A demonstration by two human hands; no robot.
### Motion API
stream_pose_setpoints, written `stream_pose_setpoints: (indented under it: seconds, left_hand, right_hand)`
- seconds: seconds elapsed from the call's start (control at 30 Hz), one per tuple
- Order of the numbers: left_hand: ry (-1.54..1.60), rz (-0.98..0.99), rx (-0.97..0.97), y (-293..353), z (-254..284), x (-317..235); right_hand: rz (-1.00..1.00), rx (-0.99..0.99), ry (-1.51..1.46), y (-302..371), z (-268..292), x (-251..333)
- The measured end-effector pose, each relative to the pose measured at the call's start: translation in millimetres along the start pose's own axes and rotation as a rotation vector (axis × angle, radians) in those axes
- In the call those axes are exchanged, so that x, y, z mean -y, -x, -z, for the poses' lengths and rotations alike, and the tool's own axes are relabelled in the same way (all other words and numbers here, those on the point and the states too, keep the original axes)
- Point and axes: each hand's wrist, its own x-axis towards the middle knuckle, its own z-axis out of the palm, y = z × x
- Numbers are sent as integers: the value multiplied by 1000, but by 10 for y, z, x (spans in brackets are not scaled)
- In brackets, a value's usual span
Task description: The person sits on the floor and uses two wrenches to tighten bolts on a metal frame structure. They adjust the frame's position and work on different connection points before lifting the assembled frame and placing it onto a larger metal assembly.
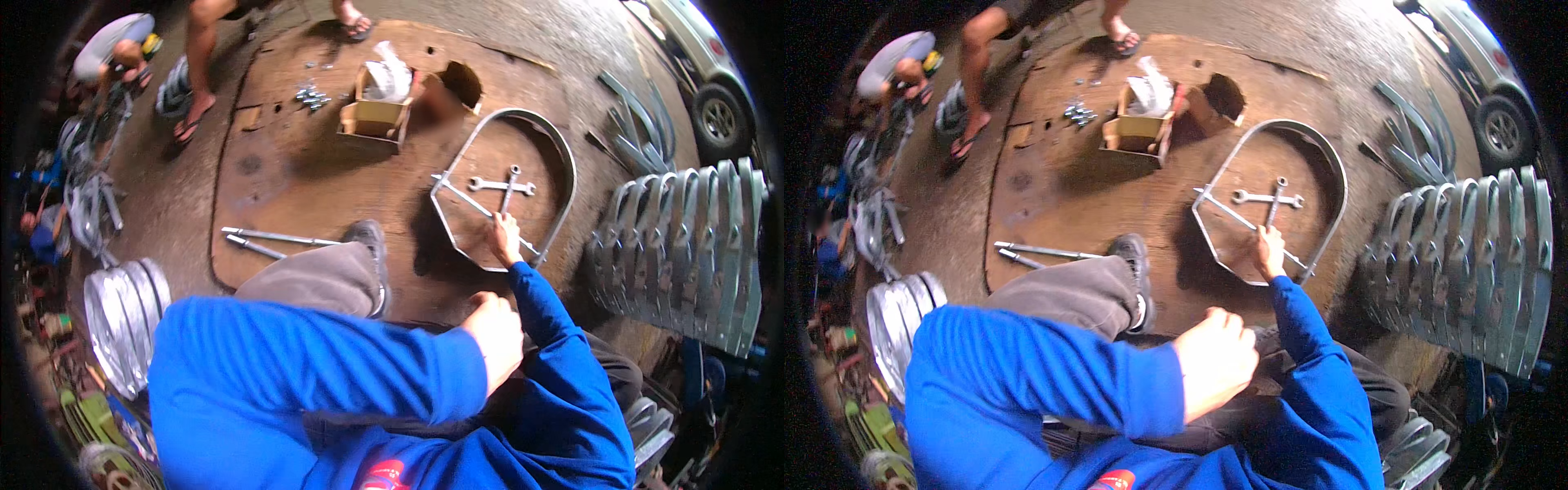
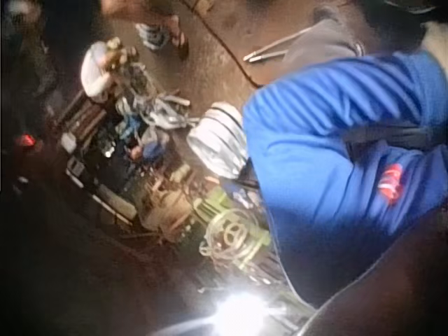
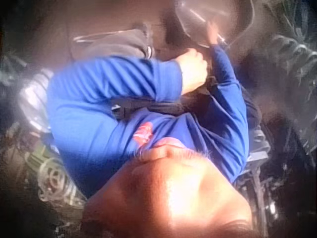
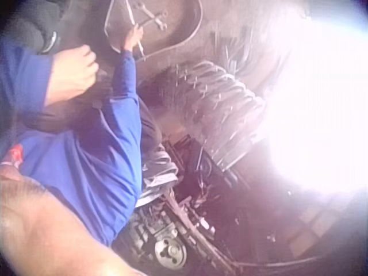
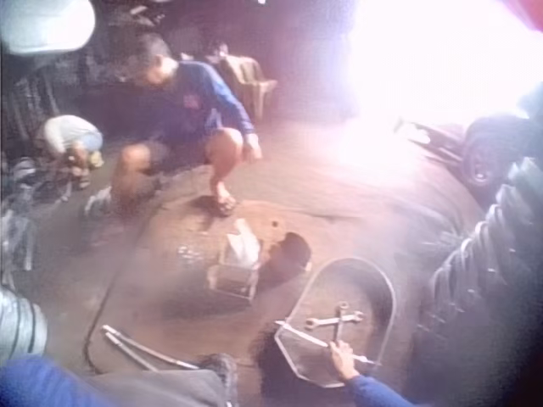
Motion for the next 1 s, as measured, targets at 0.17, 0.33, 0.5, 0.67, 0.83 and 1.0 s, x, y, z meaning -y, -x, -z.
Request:
stream_pose_setpoints:
  seconds: [0.17,0.33,0.5,0.67,0.83,1.0]
  left_hand:
    - [-18,-39,-66,29,-228,140]
    - [-34,6,-94,140,-268,248]
    - [-27,-171,49,-65,203,141]
    - [40,-124,-47,-412,737,499]
    - [219,181,-397,-59,1295,737]
    - [476,135,-406,179,1294,1054]
  right_hand:
    - [-44,-113,162,134,-89,203]
    - [56,-21,98,744,-129,243]
    - [30,-113,308,875,-59,-279]
    - [146,-69,185,46,2214,-333]
    - [246,-665,-79,642,4749,-523]
    - [-34,-1053,-547,2546,5322,-165]
